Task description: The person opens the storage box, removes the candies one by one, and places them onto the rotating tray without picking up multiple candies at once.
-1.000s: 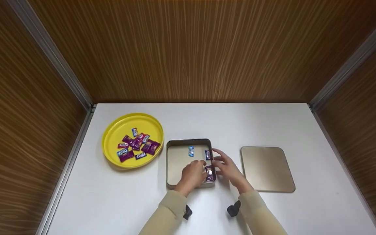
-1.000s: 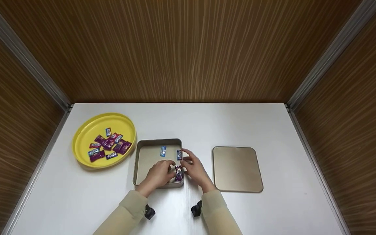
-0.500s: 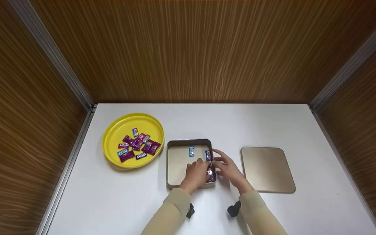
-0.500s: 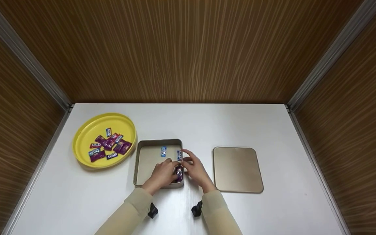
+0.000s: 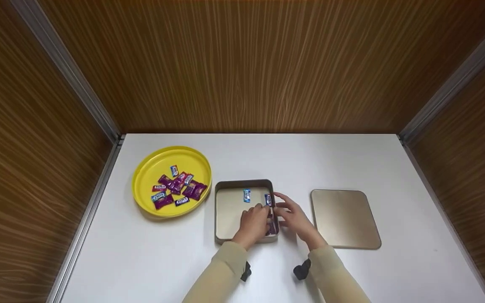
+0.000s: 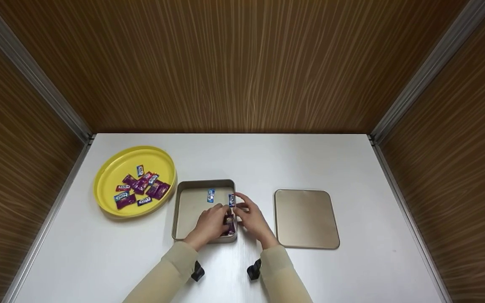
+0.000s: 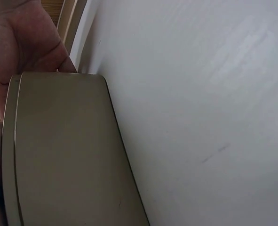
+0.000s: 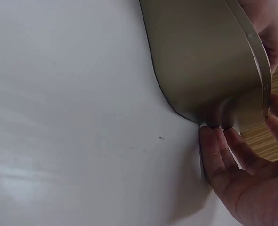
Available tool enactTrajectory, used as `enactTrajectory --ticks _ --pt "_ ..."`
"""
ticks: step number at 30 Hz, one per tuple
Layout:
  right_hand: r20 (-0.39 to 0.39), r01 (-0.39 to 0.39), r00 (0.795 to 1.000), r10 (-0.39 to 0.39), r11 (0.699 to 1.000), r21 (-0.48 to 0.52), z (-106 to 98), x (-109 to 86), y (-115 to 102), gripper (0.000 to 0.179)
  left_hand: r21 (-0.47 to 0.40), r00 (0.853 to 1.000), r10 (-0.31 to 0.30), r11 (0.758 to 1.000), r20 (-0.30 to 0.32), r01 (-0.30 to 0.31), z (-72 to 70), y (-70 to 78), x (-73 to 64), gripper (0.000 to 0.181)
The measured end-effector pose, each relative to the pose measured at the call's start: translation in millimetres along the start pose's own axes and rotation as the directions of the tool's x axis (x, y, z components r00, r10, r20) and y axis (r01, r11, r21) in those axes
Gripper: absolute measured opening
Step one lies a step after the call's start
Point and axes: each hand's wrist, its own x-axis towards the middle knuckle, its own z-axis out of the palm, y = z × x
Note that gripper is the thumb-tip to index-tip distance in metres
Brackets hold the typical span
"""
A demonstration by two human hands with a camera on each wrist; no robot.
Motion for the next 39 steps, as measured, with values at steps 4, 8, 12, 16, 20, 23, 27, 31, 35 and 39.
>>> enactTrajectory --ticks 4,8,12,16,20,23,27,31,35,39 --pt "0.0 0.0 1.0 0.0 1.0 0.007 0 -0.6 -1 0.056 -0.007 1.0 0.013 1.0 -0.026 -0.013 0.1 -1.2 -0.5 0.036" --pt "0.001 0.001 1.0 -0.001 1.0 -0.001 0 -0.6 -2 0.056 -0.004 0.997 0.027 1.0 -0.067 -0.028 -0.9 -3.2 -1.5 0.031" --pt "-0.003 -0.012 1.0 0.012 1.0 -0.021 -1 3.7 5 0.056 -0.017 0.992 0.048 0.999 -0.121 -0.05 -4.5 -5.7 -2.9 0.024" --pt "-0.014 -0.029 1.0 0.028 0.999 -0.016 -3 11.9 20 0.057 -0.054 0.988 0.05 0.997 -0.146 -0.059 -10.4 -7.6 -3.9 0.021" --pt "-0.026 -0.036 0.999 0.036 0.999 -0.017 -4 16.4 29 0.056 -0.1 0.989 0.036 0.994 -0.143 -0.05 -16.2 -9.4 -4.5 0.02" --pt "-0.031 -0.034 0.999 0.033 0.999 -0.031 -4 16.6 30 0.056 -0.133 0.988 0.027 0.99 -0.153 -0.048 -20.7 -11.0 -4.9 0.017" --pt "-0.036 -0.03 0.999 0.029 0.999 -0.035 -4 16.7 30 0.055 -0.187 0.98 0.015 0.981 -0.196 -0.052 -27.4 -13.9 -6.6 0.019" --pt "-0.042 -0.03 0.999 0.029 0.999 -0.02 -4 17.1 30 0.056 -0.224 0.967 0.006 0.972 -0.253 -0.065 -35.5 -17.6 -9.1 0.02" --pt "-0.028 -0.019 0.999 0.02 1.0 0.006 -4 16.7 29 0.057 -0.255 0.953 -0.008 0.964 -0.302 -0.073 -45.4 -23.4 -12.0 0.018" --pt "-0.002 -0.016 1.0 0.016 1.0 0.012 -3 9.9 16 0.058 -0.306 0.945 -0.046 0.95 -0.323 -0.058 -57.3 -30.6 -14.7 0.02"
